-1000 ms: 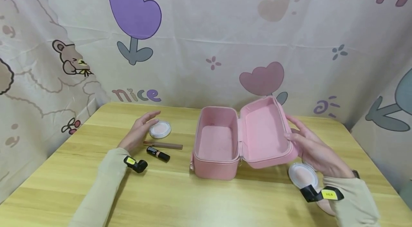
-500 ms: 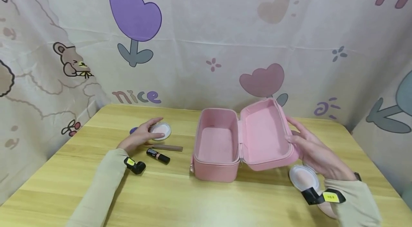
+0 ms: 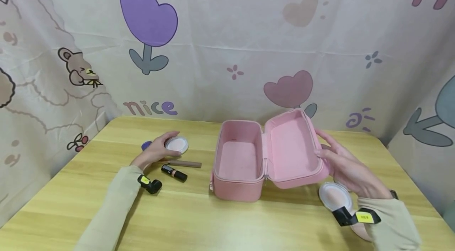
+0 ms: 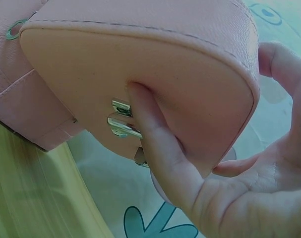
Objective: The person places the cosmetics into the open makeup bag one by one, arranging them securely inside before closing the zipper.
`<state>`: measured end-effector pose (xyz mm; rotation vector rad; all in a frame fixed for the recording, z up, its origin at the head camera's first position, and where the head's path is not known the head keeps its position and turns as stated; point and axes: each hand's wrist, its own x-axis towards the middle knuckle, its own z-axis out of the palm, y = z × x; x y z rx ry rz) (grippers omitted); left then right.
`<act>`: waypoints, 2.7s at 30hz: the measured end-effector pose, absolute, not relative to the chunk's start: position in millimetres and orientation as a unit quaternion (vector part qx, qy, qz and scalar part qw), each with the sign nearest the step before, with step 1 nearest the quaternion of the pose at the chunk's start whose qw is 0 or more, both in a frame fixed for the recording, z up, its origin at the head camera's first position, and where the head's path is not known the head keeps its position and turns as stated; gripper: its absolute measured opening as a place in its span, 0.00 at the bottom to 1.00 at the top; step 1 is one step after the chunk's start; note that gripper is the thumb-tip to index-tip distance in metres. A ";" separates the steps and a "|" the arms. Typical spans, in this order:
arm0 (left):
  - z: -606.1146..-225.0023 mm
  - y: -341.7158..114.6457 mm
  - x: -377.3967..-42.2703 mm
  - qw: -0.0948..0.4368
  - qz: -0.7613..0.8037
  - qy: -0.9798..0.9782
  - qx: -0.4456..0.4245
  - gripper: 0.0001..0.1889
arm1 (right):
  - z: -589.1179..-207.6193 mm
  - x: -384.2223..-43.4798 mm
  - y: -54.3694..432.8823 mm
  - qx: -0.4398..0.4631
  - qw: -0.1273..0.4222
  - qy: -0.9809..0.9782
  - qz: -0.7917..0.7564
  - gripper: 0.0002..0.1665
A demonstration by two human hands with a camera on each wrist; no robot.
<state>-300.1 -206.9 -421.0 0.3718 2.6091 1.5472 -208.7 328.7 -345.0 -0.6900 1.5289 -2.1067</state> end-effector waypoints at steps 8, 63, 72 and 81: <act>-423.0 -206.3 -302.1 0.019 0.490 0.865 0.109 0.41 | -346.6 -208.3 330.4 -0.252 0.224 0.555 -0.760 0.34; -338.4 -101.1 -239.9 0.080 0.589 0.749 0.294 0.27 | -342.9 -206.7 327.9 -0.250 0.240 0.514 -0.785 0.33; -335.8 -88.6 -239.7 0.086 0.576 0.752 0.309 0.27 | -343.7 -206.5 324.7 -0.264 0.247 0.482 -0.798 0.35; -326.7 -70.5 -237.3 0.071 0.492 0.797 0.343 0.28 | -341.9 -206.4 321.9 -0.264 0.240 0.486 -0.798 0.34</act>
